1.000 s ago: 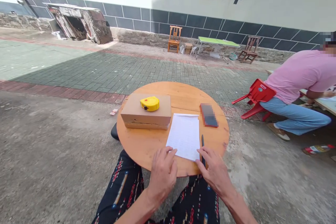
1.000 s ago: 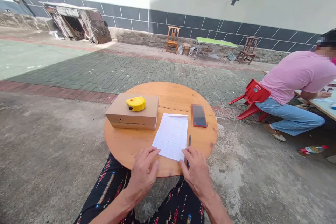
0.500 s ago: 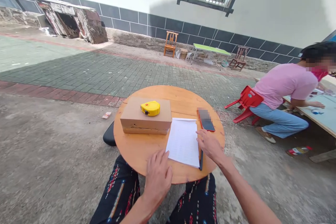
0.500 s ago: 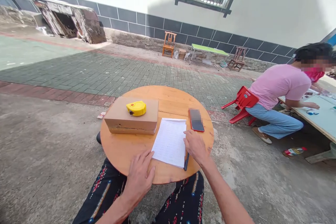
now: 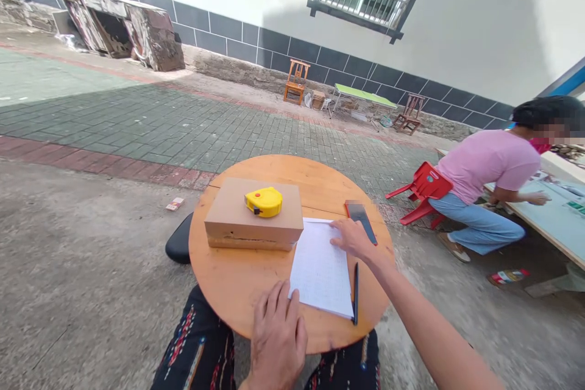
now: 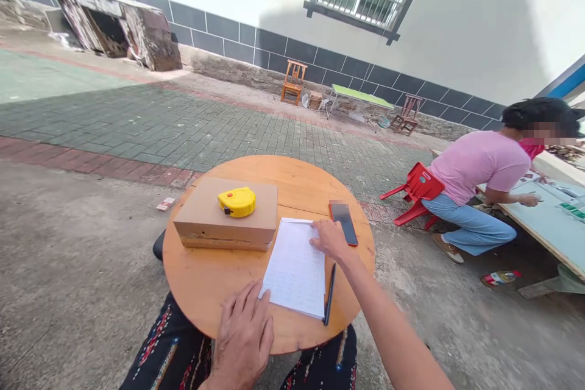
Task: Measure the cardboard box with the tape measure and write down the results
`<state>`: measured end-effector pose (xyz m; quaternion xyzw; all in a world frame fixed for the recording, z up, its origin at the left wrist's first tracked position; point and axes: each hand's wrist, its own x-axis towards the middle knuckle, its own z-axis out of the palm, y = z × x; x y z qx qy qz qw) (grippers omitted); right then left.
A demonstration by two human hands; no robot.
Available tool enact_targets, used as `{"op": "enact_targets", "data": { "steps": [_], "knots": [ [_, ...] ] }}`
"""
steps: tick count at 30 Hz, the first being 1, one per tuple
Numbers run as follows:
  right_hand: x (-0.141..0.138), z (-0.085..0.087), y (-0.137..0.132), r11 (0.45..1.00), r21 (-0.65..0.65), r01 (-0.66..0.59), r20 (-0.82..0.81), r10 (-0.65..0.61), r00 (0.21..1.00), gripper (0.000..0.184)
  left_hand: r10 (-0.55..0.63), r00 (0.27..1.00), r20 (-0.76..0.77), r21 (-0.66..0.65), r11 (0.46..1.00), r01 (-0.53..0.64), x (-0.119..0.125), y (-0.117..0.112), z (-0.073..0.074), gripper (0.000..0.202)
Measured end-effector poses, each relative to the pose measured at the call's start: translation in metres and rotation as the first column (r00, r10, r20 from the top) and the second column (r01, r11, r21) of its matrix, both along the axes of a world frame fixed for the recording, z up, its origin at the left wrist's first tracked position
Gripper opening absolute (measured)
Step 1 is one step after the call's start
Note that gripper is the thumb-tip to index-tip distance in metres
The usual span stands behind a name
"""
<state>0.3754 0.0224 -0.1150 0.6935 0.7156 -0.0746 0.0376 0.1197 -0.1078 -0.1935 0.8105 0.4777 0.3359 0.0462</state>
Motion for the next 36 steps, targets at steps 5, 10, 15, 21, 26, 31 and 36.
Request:
{"op": "enact_targets", "data": {
  "steps": [5,10,15,21,26,31,36],
  "knots": [
    [0.006,0.003,0.017,0.996,-0.078,0.041,-0.099,-0.049,0.994,0.033,0.004,1.0,-0.026,0.069,0.998,-0.002,-0.004,0.003,-0.005,0.05],
    [0.01,0.005,0.021,0.99,-0.137,0.042,-0.279,-0.079,0.957,0.02,0.019,0.999,0.051,0.092,0.996,-0.023,-0.002,0.003,-0.007,0.051],
    [0.013,0.008,0.01,0.988,-0.147,0.046,-0.493,-0.114,0.863,0.014,0.027,0.992,0.126,0.09,0.995,-0.038,0.0,0.001,0.0,0.044],
    [0.011,0.016,-0.002,0.989,-0.14,0.054,-0.677,-0.135,0.724,0.019,-0.016,0.986,0.165,0.023,1.0,0.013,-0.007,0.003,-0.003,0.047],
    [0.0,0.032,-0.018,0.992,-0.106,0.062,-0.761,-0.121,0.638,0.027,0.038,0.954,0.298,-0.22,0.975,0.03,-0.012,0.011,-0.001,0.047],
    [-0.012,0.048,-0.046,0.996,-0.053,0.071,-0.809,-0.084,0.582,0.03,0.101,0.886,0.453,-0.452,0.882,0.131,-0.008,0.029,0.012,0.051],
    [-0.018,0.064,-0.076,0.995,0.004,0.095,-0.826,-0.05,0.561,0.028,0.191,0.708,0.68,-0.57,0.745,0.347,0.003,0.042,0.018,0.053]
  ]
}}
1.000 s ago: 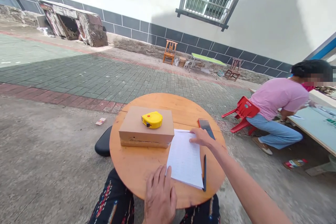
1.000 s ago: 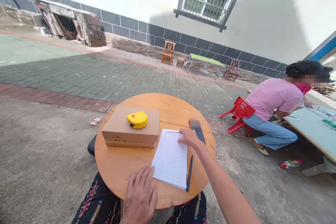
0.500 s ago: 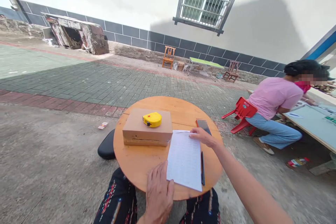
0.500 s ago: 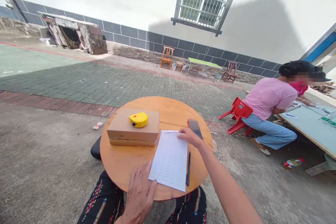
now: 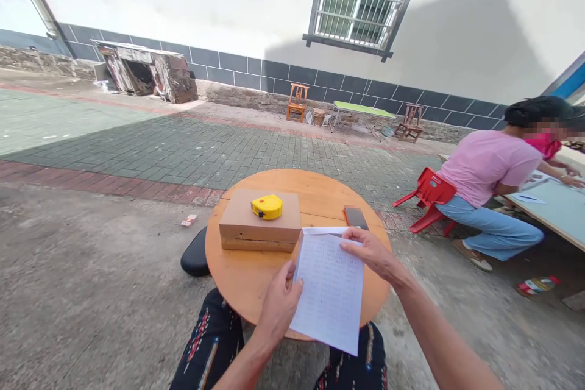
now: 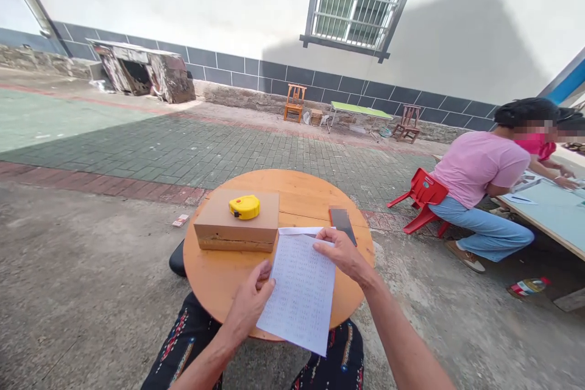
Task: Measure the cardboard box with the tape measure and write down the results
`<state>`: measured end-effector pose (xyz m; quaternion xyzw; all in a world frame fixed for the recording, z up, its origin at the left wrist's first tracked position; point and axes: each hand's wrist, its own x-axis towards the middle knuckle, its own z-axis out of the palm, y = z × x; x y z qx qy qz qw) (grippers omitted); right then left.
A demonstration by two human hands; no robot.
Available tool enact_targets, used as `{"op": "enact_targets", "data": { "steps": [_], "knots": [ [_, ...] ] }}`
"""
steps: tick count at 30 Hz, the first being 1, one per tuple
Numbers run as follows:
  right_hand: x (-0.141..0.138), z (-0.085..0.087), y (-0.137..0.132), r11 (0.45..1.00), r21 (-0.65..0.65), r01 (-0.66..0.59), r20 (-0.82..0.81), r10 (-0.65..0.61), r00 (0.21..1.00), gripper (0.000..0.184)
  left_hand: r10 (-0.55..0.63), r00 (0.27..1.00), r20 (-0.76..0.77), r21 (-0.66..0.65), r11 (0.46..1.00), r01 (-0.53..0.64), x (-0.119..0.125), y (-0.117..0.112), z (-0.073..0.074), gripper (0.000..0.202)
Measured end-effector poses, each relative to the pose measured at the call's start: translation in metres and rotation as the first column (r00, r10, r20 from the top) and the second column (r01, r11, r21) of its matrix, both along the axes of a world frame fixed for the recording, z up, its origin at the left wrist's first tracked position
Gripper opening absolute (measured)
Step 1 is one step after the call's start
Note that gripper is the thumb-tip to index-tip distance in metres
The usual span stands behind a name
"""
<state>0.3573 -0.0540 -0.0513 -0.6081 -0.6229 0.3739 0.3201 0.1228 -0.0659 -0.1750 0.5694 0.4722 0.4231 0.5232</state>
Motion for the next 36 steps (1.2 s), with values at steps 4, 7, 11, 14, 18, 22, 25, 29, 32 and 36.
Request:
{"op": "enact_targets", "data": {
  "steps": [4,7,11,14,18,22,25,29,32,36],
  "knots": [
    [-0.002,0.011,-0.019,0.999,0.031,0.027,-0.05,-0.026,0.998,0.03,0.0,0.989,0.148,-0.096,0.995,0.015,0.004,0.003,0.009,0.055],
    [-0.003,0.014,-0.034,1.0,0.014,0.027,-0.107,-0.026,0.994,0.031,-0.049,0.978,0.202,-0.089,0.994,0.068,0.002,-0.001,0.02,0.041],
    [-0.004,0.012,-0.057,0.998,0.03,0.055,-0.096,-0.052,0.994,0.031,-0.094,0.958,0.272,-0.097,0.987,0.125,-0.003,-0.01,0.03,0.032],
    [-0.006,0.01,-0.075,0.996,0.04,0.077,-0.075,-0.074,0.994,0.032,-0.161,0.929,0.334,-0.1,0.974,0.205,-0.007,-0.02,0.035,0.036],
    [-0.015,0.011,-0.095,0.998,-0.009,0.061,-0.062,-0.061,0.996,0.033,-0.304,0.815,0.494,-0.085,0.915,0.394,-0.011,-0.039,0.045,0.041],
    [-0.026,0.017,-0.107,0.998,-0.047,0.037,-0.054,-0.039,0.998,0.033,-0.343,0.766,0.544,-0.112,0.875,0.471,-0.015,-0.056,0.052,0.045],
    [-0.034,0.02,-0.111,0.998,-0.047,0.035,-0.053,-0.037,0.998,0.032,-0.341,0.714,0.612,-0.139,0.842,0.521,-0.02,-0.065,0.053,0.048],
    [-0.042,0.023,-0.124,0.999,-0.029,0.017,-0.085,-0.02,0.996,0.032,-0.346,0.688,0.637,-0.148,0.822,0.551,-0.03,-0.075,0.06,0.047],
    [-0.042,0.024,-0.14,0.995,0.014,0.101,-0.076,-0.1,0.992,0.032,-0.348,0.678,0.648,-0.137,0.821,0.554,-0.04,-0.084,0.075,0.045],
    [-0.029,0.023,-0.157,0.846,0.287,0.449,-0.144,-0.425,0.894,0.037,-0.34,0.631,0.698,-0.124,0.81,0.574,-0.054,-0.096,0.097,0.04]
  ]
}}
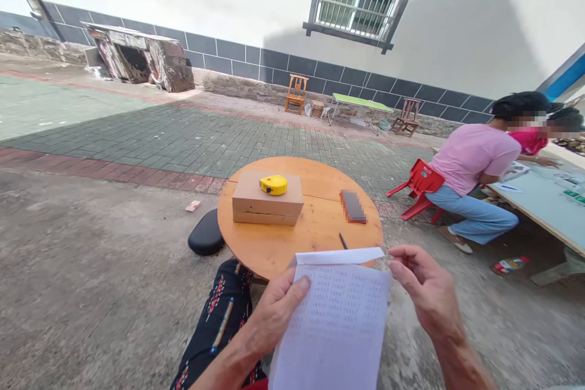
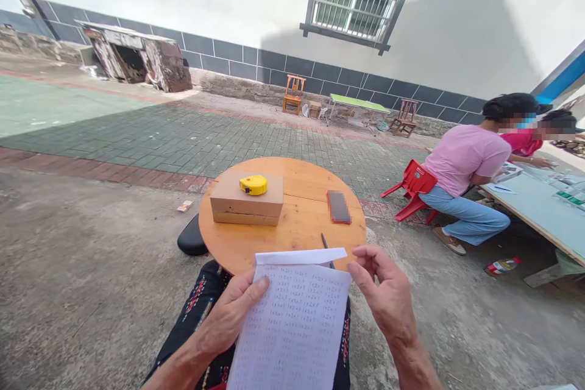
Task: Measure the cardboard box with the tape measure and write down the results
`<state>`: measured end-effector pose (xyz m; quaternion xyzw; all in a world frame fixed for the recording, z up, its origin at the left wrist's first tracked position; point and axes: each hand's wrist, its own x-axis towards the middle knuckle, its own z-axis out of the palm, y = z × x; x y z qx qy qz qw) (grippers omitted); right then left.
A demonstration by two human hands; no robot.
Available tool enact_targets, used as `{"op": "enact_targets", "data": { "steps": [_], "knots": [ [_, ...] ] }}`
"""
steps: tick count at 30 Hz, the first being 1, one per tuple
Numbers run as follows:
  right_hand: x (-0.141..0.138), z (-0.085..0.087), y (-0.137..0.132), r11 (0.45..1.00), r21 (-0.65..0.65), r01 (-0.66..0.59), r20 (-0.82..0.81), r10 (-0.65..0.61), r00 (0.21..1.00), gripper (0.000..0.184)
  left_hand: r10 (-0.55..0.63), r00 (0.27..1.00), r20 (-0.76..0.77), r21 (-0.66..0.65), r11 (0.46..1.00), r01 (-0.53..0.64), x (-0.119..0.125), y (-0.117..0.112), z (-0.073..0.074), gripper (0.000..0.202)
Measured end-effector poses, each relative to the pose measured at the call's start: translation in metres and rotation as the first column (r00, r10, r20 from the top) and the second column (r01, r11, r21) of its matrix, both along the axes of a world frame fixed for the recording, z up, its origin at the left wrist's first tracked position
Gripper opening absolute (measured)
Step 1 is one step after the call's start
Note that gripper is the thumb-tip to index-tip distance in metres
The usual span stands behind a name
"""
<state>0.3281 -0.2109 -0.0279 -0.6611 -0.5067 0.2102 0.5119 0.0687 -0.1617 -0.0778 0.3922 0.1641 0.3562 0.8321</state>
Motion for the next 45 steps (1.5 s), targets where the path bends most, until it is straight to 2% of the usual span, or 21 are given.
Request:
{"op": "enact_targets", "data": {
  "steps": [1,2,4,6,8,10,14,17,19,22,25,27,29,32,34,37,40,42,43,44,45],
  "knots": [
    [0.002,-0.001,-0.003,0.997,0.077,0.018,-0.027,-0.016,0.999,0.044,-0.004,1.0,0.013,-0.011,1.0,0.004,-0.003,-0.002,0.004,0.039],
    [0.002,-0.002,-0.005,0.992,0.125,-0.021,-0.076,0.03,0.997,0.052,-0.004,1.0,0.024,-0.026,1.0,0.004,-0.005,-0.003,0.008,0.038],
    [-0.004,-0.007,-0.008,0.966,0.135,-0.222,-0.244,0.25,0.937,0.071,0.017,0.999,0.034,-0.067,0.998,-0.015,-0.007,-0.004,0.012,0.036],
    [-0.019,-0.018,-0.012,0.901,0.106,-0.421,-0.453,0.421,0.786,0.083,0.059,0.998,0.016,-0.113,0.992,-0.057,-0.008,-0.001,0.011,0.035],
    [-0.038,-0.035,-0.016,0.852,0.085,-0.516,-0.612,0.454,0.647,0.085,0.103,0.994,-0.029,-0.152,0.983,-0.106,-0.007,0.004,0.005,0.034],
    [-0.056,-0.056,-0.02,0.858,0.066,-0.51,-0.703,0.403,0.586,0.074,0.128,0.987,-0.093,-0.179,0.974,-0.143,-0.004,0.011,-0.004,0.035],
    [-0.076,-0.095,-0.024,0.924,-0.021,-0.382,-0.809,0.209,0.55,0.043,0.162,0.94,-0.3,-0.124,0.97,-0.207,0.007,0.029,-0.03,0.039],
    [-0.077,-0.11,-0.02,0.957,-0.062,-0.283,-0.871,0.087,0.484,0.04,0.303,0.813,-0.497,0.09,0.95,-0.3,0.012,0.044,-0.048,0.041],
    [-0.073,-0.115,-0.012,0.964,-0.073,-0.257,-0.9,0.047,0.433,0.041,0.423,0.706,-0.569,0.257,0.906,-0.336,0.01,0.05,-0.057,0.041],
    [-0.061,-0.118,0.004,0.966,-0.091,-0.242,-0.929,0.005,0.37,0.038,0.52,0.591,-0.617,0.358,0.854,-0.377,-0.003,0.045,-0.069,0.042],
    [-0.047,-0.117,0.023,0.96,-0.138,-0.242,-0.949,-0.059,0.309,0.039,0.492,0.561,-0.666,0.285,0.862,-0.419,-0.019,0.022,-0.082,0.053],
    [-0.038,-0.116,0.033,0.94,-0.185,-0.287,-0.953,-0.1,0.287,0.043,0.399,0.61,-0.685,0.139,0.893,-0.428,-0.025,0.003,-0.09,0.056],
    [-0.031,-0.115,0.04,0.905,-0.222,-0.363,-0.952,-0.12,0.282,0.044,0.283,0.71,-0.645,-0.086,0.896,-0.435,-0.027,-0.011,-0.096,0.056],
    [-0.027,-0.115,0.047,0.859,-0.238,-0.453,-0.947,-0.101,0.307,0.041,0.189,0.888,-0.418,-0.411,0.833,-0.371,-0.021,-0.016,-0.098,0.054],
    [-0.028,-0.115,0.051,0.842,-0.263,-0.471,-0.925,-0.082,0.37,0.041,0.174,0.955,-0.241,-0.527,0.802,-0.28,-0.015,-0.011,-0.096,0.053],
    [-0.034,-0.116,0.058,0.847,-0.309,-0.433,-0.854,-0.047,0.517,0.051,0.184,0.973,-0.139,-0.581,0.781,-0.231,-0.007,-0.002,-0.094,0.046],
    [-0.036,-0.118,0.06,0.909,-0.305,-0.283,-0.714,-0.021,0.7,0.069,0.16,0.966,-0.202,-0.585,0.771,-0.25,-0.001,0.0,-0.095,0.041],
    [-0.034,-0.119,0.055,0.938,-0.315,-0.144,-0.492,-0.031,0.87,0.072,0.148,0.952,-0.268,-0.576,0.768,-0.281,0.002,-0.001,-0.096,0.04],
    [-0.032,-0.118,0.051,0.949,-0.307,-0.069,-0.315,-0.033,0.949,0.067,0.152,0.943,-0.296,-0.566,0.767,-0.301,0.003,-0.001,-0.096,0.041],
    [-0.031,-0.117,0.045,0.962,-0.274,-0.001,-0.108,-0.03,0.994,0.059,0.16,0.934,-0.319,-0.554,0.768,-0.32,0.005,0.0,-0.095,0.041],
    [-0.031,-0.115,0.038,0.975,-0.218,0.039,0.096,-0.018,0.995,0.049,0.167,0.926,-0.338,-0.544,0.768,-0.337,0.006,0.001,-0.095,0.042]
  ]
}}
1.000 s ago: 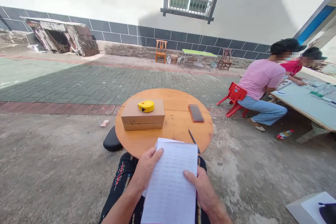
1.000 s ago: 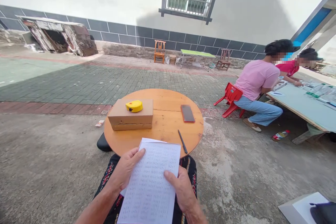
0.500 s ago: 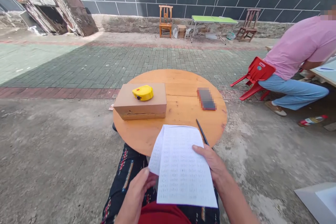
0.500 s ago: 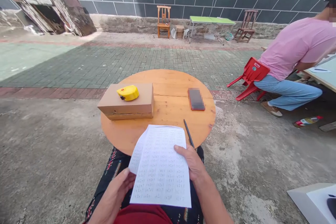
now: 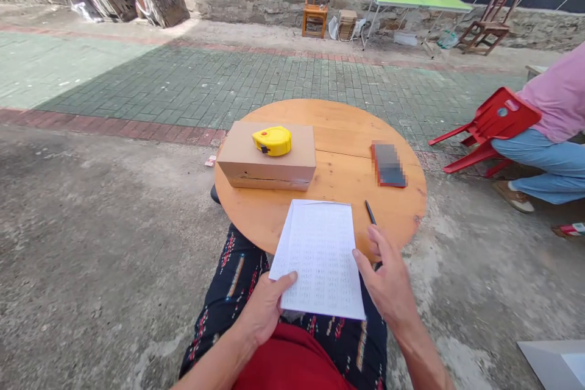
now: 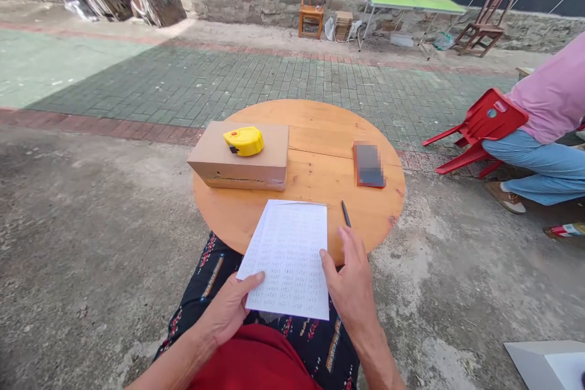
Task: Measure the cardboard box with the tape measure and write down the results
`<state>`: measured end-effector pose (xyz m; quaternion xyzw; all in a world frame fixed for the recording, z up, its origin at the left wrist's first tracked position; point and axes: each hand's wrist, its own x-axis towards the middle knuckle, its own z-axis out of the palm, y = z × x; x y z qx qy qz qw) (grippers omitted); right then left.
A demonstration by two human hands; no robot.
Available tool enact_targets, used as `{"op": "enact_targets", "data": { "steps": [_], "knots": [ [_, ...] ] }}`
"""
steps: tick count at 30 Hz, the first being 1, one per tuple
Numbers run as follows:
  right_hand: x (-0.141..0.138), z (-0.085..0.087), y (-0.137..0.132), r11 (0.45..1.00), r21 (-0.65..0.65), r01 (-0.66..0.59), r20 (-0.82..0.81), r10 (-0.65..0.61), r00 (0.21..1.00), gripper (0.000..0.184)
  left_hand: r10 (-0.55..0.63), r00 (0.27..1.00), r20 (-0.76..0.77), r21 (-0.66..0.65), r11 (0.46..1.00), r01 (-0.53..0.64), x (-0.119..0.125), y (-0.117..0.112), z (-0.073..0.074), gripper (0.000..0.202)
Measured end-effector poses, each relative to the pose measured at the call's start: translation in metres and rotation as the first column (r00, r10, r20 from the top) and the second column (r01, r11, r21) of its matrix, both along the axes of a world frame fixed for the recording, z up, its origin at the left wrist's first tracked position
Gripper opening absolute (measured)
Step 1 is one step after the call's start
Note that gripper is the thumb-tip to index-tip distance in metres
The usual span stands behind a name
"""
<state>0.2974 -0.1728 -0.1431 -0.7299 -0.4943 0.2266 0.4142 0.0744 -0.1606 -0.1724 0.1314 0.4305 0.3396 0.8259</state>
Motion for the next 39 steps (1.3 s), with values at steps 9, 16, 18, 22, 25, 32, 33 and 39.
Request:
{"op": "enact_targets", "data": {
  "steps": [9,16,18,22,25,32,33,39],
  "knots": [
    [-0.055,0.007,-0.037,0.753,-0.17,-0.635,0.525,0.615,0.588,0.029,0.045,0.995,0.091,0.015,0.999,-0.047,-0.002,-0.001,0.001,0.046],
    [-0.06,0.001,-0.034,0.74,-0.144,-0.657,0.567,0.605,0.558,0.014,0.052,0.992,0.113,0.037,0.998,-0.056,-0.005,-0.001,0.001,0.048],
    [-0.059,0.002,-0.036,0.737,-0.106,-0.667,0.588,0.588,0.555,0.014,0.036,0.994,0.102,0.049,0.998,-0.041,-0.007,-0.001,-0.001,0.049],
    [-0.063,0.002,-0.038,0.742,-0.066,-0.667,0.628,0.55,0.551,0.025,0.003,0.999,0.053,0.068,0.998,-0.007,-0.011,-0.003,-0.003,0.048],
    [-0.068,0.004,-0.038,0.762,-0.036,-0.646,0.614,0.527,0.588,0.027,-0.001,0.999,0.043,0.08,0.997,-0.002,-0.012,-0.003,-0.001,0.047],
    [-0.078,0.011,-0.035,0.83,0.014,-0.558,0.552,0.459,0.696,0.019,-0.015,0.998,0.064,0.104,0.995,0.008,-0.015,-0.002,0.0,0.044],
    [-0.078,0.011,-0.034,0.832,0.023,-0.554,0.55,0.452,0.702,0.019,-0.017,0.998,0.067,0.103,0.995,0.01,-0.016,-0.003,-0.001,0.045],
    [-0.077,0.008,-0.038,0.82,0.004,-0.573,0.541,0.48,0.691,0.016,-0.031,0.996,0.079,0.109,0.994,0.022,-0.02,-0.009,-0.004,0.039]
  ]
}}
